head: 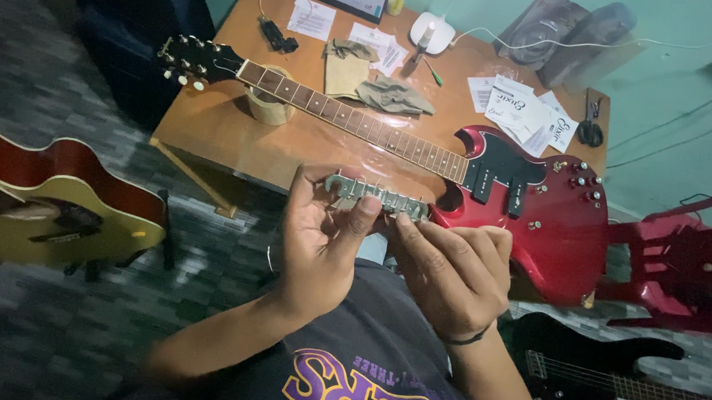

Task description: The person holds a guitar bridge and uses a red tool to adjust the saddles. They then pick up a cloth and wipe the body of a red electric guitar, cleaning the surface around the pickups and control knobs.

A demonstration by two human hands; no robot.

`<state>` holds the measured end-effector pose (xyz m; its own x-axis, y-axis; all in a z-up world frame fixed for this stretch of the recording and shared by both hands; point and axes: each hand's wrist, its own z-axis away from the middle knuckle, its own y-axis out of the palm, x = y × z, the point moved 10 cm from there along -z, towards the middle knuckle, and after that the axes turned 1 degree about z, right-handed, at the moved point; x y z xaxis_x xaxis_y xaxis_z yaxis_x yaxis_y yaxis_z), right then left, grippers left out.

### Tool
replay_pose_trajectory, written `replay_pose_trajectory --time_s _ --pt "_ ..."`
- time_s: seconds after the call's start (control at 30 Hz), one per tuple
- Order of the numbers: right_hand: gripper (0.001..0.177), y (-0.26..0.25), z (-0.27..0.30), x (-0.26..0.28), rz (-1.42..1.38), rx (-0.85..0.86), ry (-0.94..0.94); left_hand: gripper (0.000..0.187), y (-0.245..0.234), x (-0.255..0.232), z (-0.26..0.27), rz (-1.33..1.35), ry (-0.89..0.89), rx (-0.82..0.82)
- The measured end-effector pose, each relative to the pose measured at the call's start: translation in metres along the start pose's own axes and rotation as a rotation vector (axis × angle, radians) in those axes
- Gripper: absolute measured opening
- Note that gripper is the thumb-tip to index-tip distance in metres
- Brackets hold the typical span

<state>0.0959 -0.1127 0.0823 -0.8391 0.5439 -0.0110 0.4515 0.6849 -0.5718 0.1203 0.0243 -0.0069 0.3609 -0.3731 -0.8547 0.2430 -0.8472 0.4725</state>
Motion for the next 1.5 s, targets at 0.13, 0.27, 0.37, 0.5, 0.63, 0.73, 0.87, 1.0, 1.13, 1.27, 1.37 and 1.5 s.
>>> replay_pose_trajectory --time_s 0.13,0.27,0.37,0.5,0.63,0.73,0.87,1.0,1.13,1.27,1.37,1.5 --pt "0.014 -0.004 -0.001 0.001 -0.041 -0.029 0.015 0.032 0.003 0.0 0.001 0.115 -0.033 -0.003" --pt "0.021 -0.002 0.013 -0.021 -0.026 -0.022 0.271 0.03 0.007 -0.005 0.004 0.045 0.011 0.045" --pt "0.04 -0.004 0.018 -0.035 -0.172 -0.072 0.463 0.028 0.004 0.003 0.005 0.059 0.003 0.013" --pt "0.055 -0.001 0.015 -0.047 -0.237 0.014 0.517 0.029 0.007 -0.008 0.004 -0.033 0.029 0.052" --pt "0.048 0.002 0.022 -0.056 -0.33 0.047 0.583 0.028 0.012 -0.007 0.004 0.058 -0.03 0.112" --pt "0.052 0.003 0.019 -0.053 -0.26 0.104 0.514 0.029 0.012 -0.01 0.004 -0.019 -0.03 0.126" --pt "0.049 0.011 0.016 -0.055 -0.397 0.155 0.58 0.038 0.017 -0.008 0.003 0.019 -0.118 0.163" --pt "0.045 0.017 0.015 -0.056 -0.475 0.188 0.581 0.039 0.019 -0.01 -0.001 0.019 -0.147 0.189" --pt "0.046 0.019 0.014 -0.055 -0.483 0.229 0.569 0.038 0.018 -0.006 -0.002 0.062 -0.19 0.18" --pt "0.044 0.023 0.013 -0.054 -0.506 0.308 0.524 0.037 0.022 -0.013 -0.002 0.032 -0.141 0.261" --pt "0.043 0.026 0.012 -0.054 -0.55 0.363 0.53 0.04 0.021 -0.009 -0.001 0.0 -0.176 0.275" --pt "0.051 0.032 0.017 -0.059 -0.667 0.426 0.602 0.042 0.022 -0.005 0.0 0.084 -0.2 0.292"
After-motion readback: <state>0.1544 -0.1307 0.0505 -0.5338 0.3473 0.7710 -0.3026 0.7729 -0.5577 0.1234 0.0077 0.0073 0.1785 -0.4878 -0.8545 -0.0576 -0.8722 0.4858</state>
